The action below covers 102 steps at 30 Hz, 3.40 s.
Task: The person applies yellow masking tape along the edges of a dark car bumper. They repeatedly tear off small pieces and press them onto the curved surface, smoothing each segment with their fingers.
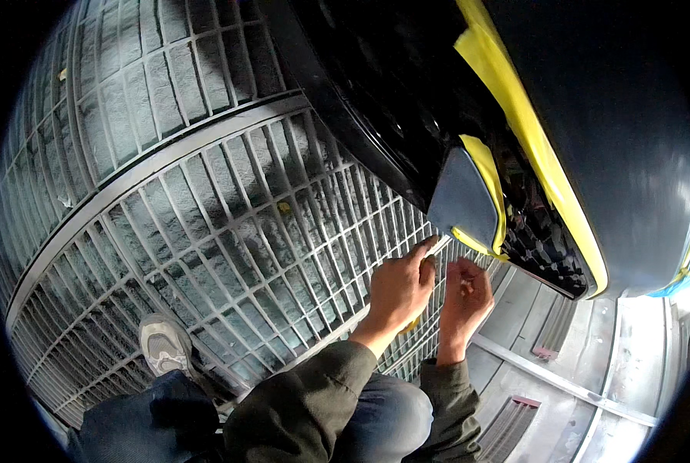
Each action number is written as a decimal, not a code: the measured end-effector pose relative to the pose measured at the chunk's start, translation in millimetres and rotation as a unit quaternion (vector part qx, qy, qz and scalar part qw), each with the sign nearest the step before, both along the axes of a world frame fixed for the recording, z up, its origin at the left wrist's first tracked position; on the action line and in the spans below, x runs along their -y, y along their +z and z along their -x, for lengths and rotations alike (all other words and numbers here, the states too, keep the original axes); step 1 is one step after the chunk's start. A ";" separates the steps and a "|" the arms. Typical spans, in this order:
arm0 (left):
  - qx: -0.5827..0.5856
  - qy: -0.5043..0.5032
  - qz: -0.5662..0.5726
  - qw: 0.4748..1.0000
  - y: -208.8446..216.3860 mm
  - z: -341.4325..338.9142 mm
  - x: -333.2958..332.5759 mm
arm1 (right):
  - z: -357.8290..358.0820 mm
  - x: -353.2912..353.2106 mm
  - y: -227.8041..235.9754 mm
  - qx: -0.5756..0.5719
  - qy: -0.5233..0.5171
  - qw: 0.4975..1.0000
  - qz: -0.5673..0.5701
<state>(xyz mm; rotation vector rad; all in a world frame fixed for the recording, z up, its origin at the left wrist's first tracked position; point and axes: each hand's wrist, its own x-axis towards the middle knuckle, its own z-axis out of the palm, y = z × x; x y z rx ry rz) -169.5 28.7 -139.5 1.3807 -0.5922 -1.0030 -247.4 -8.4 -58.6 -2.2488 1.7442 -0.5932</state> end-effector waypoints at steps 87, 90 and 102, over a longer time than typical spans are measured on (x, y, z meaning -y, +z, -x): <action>-0.017 -0.061 0.060 0.996 8.3 -24.6 16.0 | -24.7 40.2 -25.7 0.453 -0.244 0.815 -0.266; -0.035 -0.062 0.057 0.996 10.1 -25.6 14.3 | -31.8 37.4 -16.8 0.433 -0.256 0.820 -0.274; -0.148 -0.104 0.062 0.982 7.3 -36.4 15.9 | -9.7 39.0 -23.1 0.502 -0.265 0.785 -0.247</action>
